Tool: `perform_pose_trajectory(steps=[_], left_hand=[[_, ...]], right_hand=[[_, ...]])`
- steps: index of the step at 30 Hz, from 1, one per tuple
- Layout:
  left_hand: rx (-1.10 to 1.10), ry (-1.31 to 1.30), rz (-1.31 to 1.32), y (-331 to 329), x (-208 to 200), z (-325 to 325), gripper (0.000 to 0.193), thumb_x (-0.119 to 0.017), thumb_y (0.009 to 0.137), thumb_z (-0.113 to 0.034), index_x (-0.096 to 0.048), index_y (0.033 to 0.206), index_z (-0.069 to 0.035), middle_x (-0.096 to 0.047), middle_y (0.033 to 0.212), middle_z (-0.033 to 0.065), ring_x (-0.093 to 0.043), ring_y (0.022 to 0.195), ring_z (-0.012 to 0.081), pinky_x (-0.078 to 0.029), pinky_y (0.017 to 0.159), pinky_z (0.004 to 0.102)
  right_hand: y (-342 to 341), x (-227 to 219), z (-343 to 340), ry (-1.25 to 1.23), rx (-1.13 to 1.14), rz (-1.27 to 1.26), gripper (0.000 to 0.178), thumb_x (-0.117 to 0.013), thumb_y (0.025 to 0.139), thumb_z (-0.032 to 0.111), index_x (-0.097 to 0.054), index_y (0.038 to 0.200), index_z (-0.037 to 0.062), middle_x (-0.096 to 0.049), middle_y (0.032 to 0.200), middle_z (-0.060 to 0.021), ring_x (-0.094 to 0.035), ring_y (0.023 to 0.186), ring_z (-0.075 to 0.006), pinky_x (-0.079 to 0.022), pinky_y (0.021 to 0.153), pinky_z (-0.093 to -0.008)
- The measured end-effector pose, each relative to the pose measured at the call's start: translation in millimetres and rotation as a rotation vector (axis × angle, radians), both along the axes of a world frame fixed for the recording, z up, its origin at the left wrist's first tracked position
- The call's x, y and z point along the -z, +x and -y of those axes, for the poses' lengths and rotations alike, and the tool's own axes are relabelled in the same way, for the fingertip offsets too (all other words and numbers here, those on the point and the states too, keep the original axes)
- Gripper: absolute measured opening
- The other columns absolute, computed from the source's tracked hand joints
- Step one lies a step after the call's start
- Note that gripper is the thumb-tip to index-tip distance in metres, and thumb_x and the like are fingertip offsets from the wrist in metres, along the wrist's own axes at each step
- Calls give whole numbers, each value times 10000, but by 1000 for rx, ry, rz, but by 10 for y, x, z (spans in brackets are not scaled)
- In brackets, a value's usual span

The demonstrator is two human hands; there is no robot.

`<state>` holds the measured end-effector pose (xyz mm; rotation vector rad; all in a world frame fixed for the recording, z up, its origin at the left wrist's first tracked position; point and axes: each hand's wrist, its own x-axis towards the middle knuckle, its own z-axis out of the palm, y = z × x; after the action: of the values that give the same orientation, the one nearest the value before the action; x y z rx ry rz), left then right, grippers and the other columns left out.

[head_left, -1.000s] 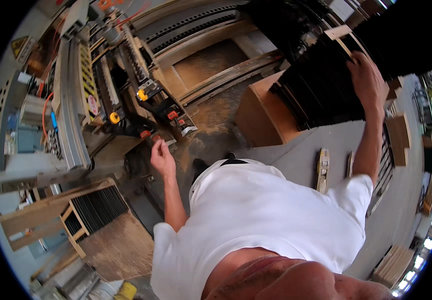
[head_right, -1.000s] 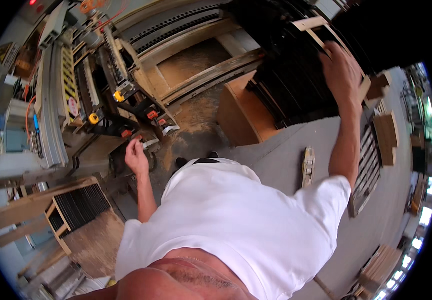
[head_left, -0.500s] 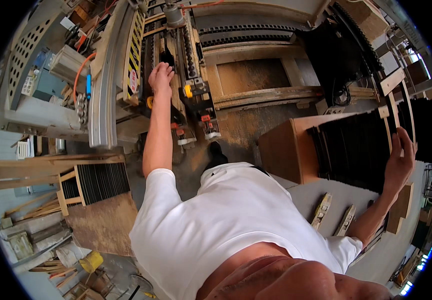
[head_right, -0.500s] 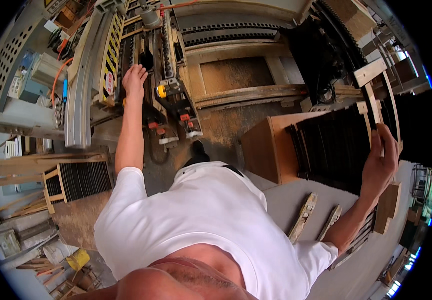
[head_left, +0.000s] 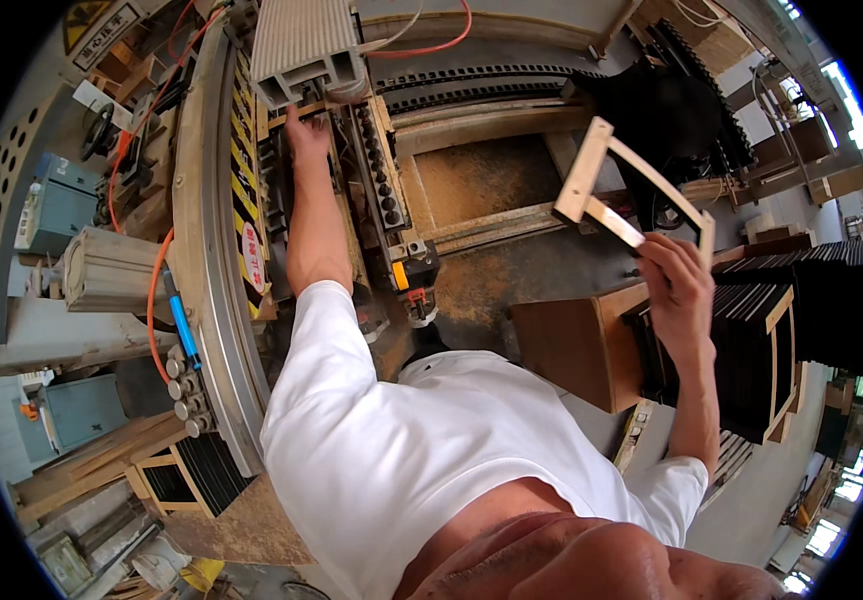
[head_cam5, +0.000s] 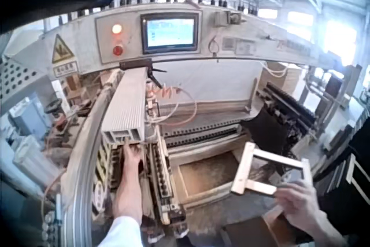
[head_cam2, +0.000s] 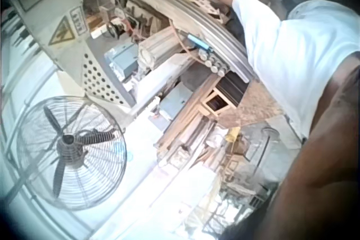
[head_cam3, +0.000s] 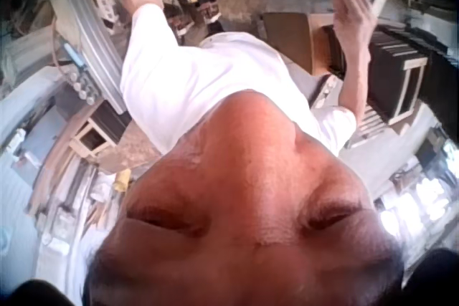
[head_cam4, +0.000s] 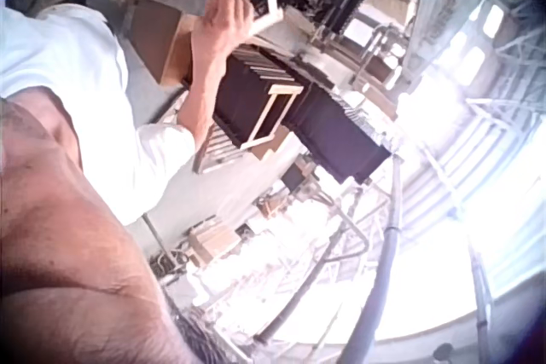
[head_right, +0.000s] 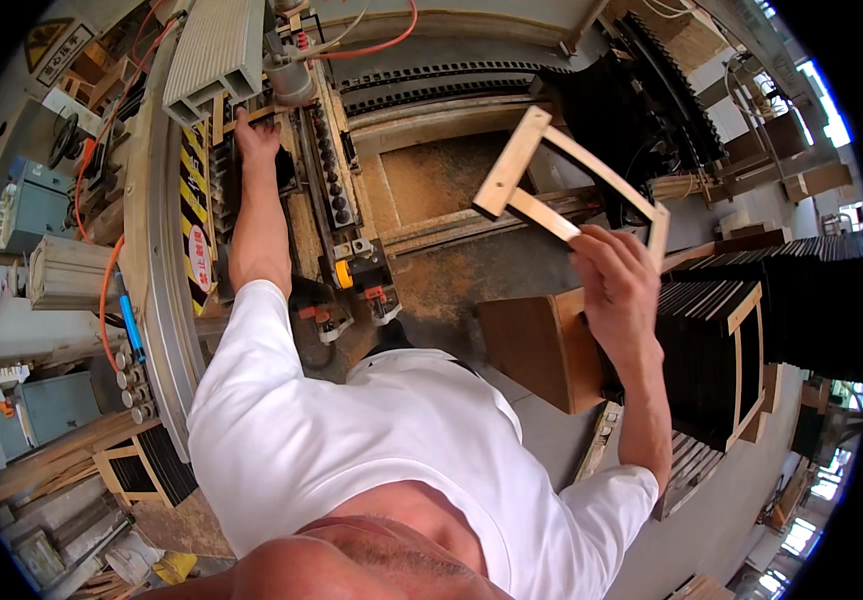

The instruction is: The person repeatedly picks up small wooden frames with black mesh inserts and places them into a machine, then removes them and stacks them on a nearby table. The cycle of inserting and removing frames continues throughout the clip.

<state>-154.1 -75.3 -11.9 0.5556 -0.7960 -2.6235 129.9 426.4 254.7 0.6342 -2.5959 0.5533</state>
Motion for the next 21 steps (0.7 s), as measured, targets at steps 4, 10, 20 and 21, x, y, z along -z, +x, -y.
perform_pose_trajectory(steps=[4,10,20,21], left_hand=[[-30,215,-79,35,16,-9,797,-519,983,-368,19,1535,-161,100,1583,147,7,1467,330,-135,1196,493],[8,83,39,1215,91,-628,246,-612,933,-180,-575,1160,-92,-597,1060,38,-560,1013,211,-511,855,406],[-102,59,154,4049,-137,-1547,281,-558,935,-49,-533,1215,-47,-593,1134,73,-588,1126,261,-506,938,399],[-128,56,174,4203,-197,-1632,274,-556,938,-53,-538,1212,-45,-598,1135,74,-589,1128,262,-506,947,398]], right_hand=[[-460,346,357,9,-138,47,160,-692,774,-22,-670,927,18,-687,973,-101,-629,890,-283,-511,769,-362],[-1161,879,1190,-3,-420,54,130,-700,781,51,-677,908,54,-691,954,-83,-623,877,-284,-505,773,-377],[-1973,1975,3099,9,-875,-72,204,-641,796,95,-660,998,69,-675,917,-99,-593,892,-306,-455,781,-426],[-2057,2090,3217,46,-862,-89,226,-632,786,86,-656,1010,70,-674,935,-101,-593,905,-307,-452,795,-432]])
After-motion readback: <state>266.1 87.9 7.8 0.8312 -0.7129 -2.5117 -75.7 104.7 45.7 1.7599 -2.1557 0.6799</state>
